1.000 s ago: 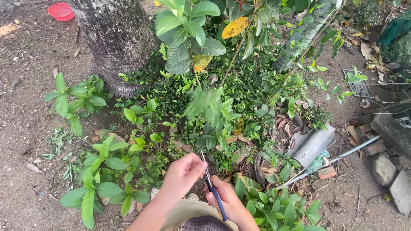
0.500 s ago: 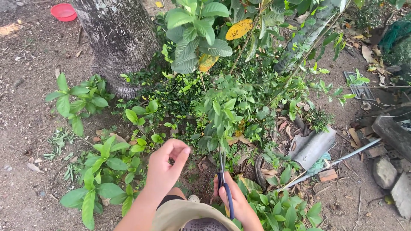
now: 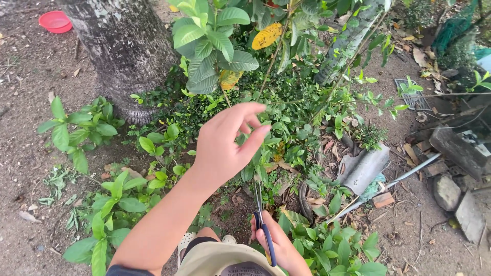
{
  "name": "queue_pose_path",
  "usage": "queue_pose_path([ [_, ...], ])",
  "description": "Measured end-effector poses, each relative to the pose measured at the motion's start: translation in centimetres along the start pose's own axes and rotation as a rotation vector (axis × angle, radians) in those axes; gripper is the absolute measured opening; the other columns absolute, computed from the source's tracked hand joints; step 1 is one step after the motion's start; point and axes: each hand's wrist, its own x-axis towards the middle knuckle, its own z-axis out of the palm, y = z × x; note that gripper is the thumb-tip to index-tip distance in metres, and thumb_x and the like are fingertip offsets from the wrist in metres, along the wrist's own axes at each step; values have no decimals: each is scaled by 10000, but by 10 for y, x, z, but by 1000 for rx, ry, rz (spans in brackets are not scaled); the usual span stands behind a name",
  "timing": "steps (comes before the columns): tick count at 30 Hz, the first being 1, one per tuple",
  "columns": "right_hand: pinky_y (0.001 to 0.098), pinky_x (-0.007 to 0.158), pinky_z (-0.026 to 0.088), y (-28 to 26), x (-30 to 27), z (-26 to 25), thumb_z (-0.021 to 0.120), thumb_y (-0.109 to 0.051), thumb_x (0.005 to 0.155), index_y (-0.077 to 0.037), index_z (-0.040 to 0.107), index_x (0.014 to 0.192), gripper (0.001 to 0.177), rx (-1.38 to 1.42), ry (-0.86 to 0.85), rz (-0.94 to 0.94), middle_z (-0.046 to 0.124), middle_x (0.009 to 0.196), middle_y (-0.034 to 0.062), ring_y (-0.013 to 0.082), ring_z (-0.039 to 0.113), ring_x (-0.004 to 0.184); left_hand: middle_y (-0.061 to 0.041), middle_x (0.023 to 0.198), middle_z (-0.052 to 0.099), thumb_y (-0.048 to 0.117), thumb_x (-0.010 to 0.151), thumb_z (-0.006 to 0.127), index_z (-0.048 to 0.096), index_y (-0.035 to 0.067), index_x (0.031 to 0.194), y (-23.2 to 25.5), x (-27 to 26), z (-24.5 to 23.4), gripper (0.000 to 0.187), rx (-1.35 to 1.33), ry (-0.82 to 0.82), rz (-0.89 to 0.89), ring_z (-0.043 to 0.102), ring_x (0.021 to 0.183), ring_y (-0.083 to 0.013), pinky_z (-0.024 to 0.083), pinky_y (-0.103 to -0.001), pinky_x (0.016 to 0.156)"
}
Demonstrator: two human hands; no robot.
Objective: Trim and remove damaged or excess leaves from garden bushes and low tree branches using shears.
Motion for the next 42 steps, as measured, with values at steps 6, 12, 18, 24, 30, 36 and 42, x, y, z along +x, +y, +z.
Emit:
queue_pose_path([
  [6,331,867,527,7,-4,0,595,-378,1000,-2,518,1243,454,62,29,4,557,1032,55,153,585,912,-59,934,704,381,942,730,415,168,1552,32,67,8,718,246,-266,159,675,712,-259,515,-398,573],
  [12,324,888,506,26,0,0,593,-370,977,-19,492,1332,510,139,41,30,564,1075,43,151,569,951,-29,902,683,277,981,700,695,200,1050,2,77,63,104,364,-395,220,709,803,-242,553,-397,656],
  [18,350,828,525,34,0,-4,562,-436,998,-1,527,1236,497,187,85,-59,573,1004,68,171,596,891,-49,944,714,127,939,735,709,109,1024,15,27,11,90,184,14,127,712,795,-243,564,-343,687],
  [24,338,767,492,61,13,-16,506,-502,1011,9,563,1166,536,236,221,-194,608,960,97,191,613,827,-89,977,764,120,941,739,739,95,1038,5,-35,-67,100,340,144,-250,755,762,-210,594,-299,646],
  [30,336,772,516,53,22,-15,548,-433,1012,-4,565,1164,456,128,75,-105,593,967,78,170,610,849,-107,827,757,160,892,779,790,122,1001,16,-74,-130,116,708,51,-683,720,691,-232,538,-360,623],
  [36,312,805,512,34,30,7,640,-363,954,-20,577,1191,422,124,-64,21,602,981,51,145,601,873,-66,794,785,190,812,790,776,93,930,-9,-118,-155,153,368,-9,-876,736,668,-162,565,-317,618],
  [42,294,797,531,29,32,10,654,-350,953,-20,571,1147,392,15,-123,10,589,971,40,127,596,874,-53,823,801,194,839,733,711,93,1011,-30,-152,-165,200,331,-143,-944,754,726,-201,571,-353,690],
])
